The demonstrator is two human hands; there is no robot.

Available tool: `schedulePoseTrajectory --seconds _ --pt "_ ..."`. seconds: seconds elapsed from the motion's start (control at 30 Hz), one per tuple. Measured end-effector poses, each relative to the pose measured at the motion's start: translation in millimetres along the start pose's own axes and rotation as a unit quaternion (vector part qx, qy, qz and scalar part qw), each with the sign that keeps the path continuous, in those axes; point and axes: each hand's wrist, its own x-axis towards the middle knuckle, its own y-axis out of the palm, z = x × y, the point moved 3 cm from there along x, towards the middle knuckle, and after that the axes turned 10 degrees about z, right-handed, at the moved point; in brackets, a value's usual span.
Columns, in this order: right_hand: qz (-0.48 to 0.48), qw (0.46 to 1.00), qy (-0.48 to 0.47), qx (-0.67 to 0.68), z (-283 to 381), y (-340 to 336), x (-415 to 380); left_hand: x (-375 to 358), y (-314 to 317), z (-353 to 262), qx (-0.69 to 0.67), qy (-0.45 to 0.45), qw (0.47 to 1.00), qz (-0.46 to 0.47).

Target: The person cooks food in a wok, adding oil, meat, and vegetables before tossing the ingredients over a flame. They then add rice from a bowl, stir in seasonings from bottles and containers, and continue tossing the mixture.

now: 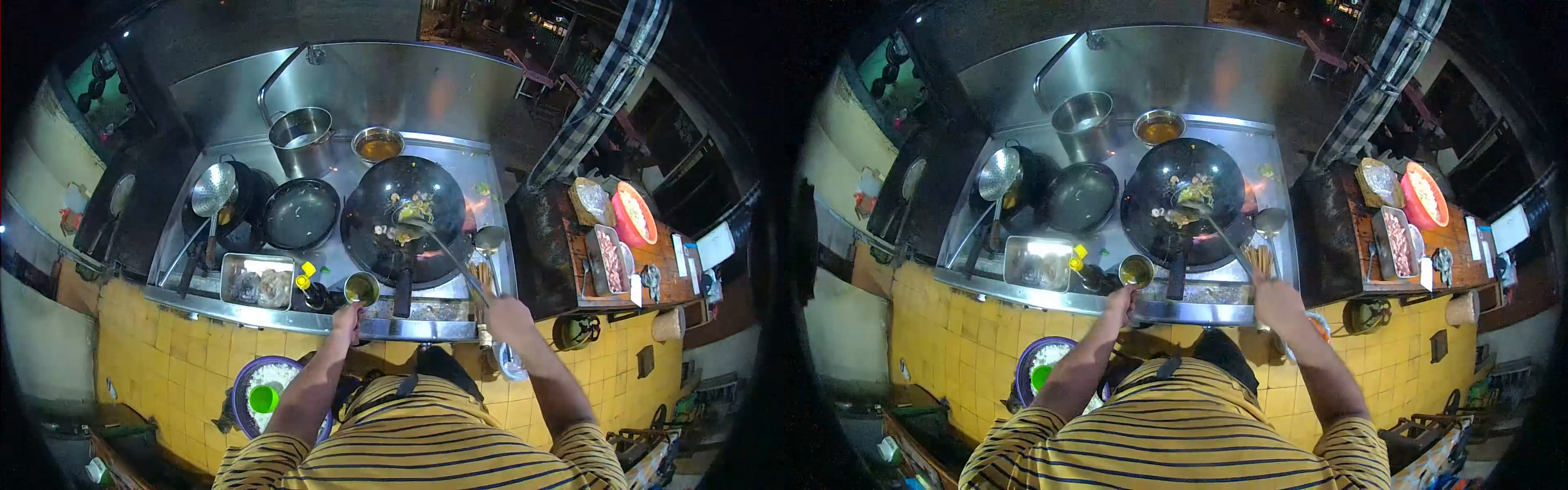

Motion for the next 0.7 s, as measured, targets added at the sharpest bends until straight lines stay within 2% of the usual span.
schedulePoseTrajectory --seconds 0.07,0.1,0.13,0.2,0.3,0.33,0.4,0.43,0.5,0.57,0.6,0.63,0.67,0.7 --pt "-0.011 1.000 0.000 -0.028 11.1 -1.3 -17.7 12.4 -6.9 2.4 0.020 -0.026 0.998 0.047" --pt "-0.019 0.998 0.001 -0.051 18.1 -0.6 -21.3 23.7 -9.0 4.6 0.042 -0.030 0.998 0.034" --pt "-0.018 0.999 0.004 -0.049 24.6 -2.2 -11.9 23.7 -9.3 4.3 0.045 -0.032 0.998 0.035" --pt "-0.010 0.998 -0.013 0.061 37.3 1.0 27.5 21.2 -7.6 2.3 0.063 -0.074 0.995 0.037" --pt "-0.029 0.998 0.023 0.051 51.1 35.9 81.6 15.9 -12.5 0.0 0.130 -0.106 0.982 0.082" --pt "-0.029 0.998 0.024 0.053 50.7 33.5 70.7 12.0 -12.8 0.2 0.132 -0.106 0.982 0.083" --pt "0.040 0.999 0.002 -0.005 48.7 24.0 24.5 2.3 -14.9 -1.2 0.118 -0.084 0.989 0.026" --pt "0.036 0.999 0.013 -0.014 34.4 24.2 8.3 -1.6 -15.1 -0.5 0.116 -0.085 0.989 0.025" --pt "0.033 0.999 0.030 -0.015 8.4 15.3 5.9 -11.6 -14.0 1.1 0.148 0.018 0.988 0.048" --pt "0.014 0.998 0.057 0.035 8.9 -6.4 7.2 -20.7 -19.6 13.8 0.102 0.042 0.994 0.016" --pt "-0.015 0.996 0.061 0.066 1.5 8.7 40.0 -23.3 -19.1 15.0 0.059 0.072 0.996 -0.009" --pt "-0.045 0.992 0.067 0.096 -9.3 28.1 80.0 -27.5 -19.5 14.3 0.104 0.120 0.987 -0.006" --pt "-0.062 0.996 0.042 0.054 -6.0 29.7 97.8 17.4 -60.8 63.5 0.105 0.120 0.987 0.001" --pt "-0.110 0.992 0.010 0.057 -9.1 41.3 109.8 60.2 -73.8 79.3 0.241 0.352 0.904 0.023"
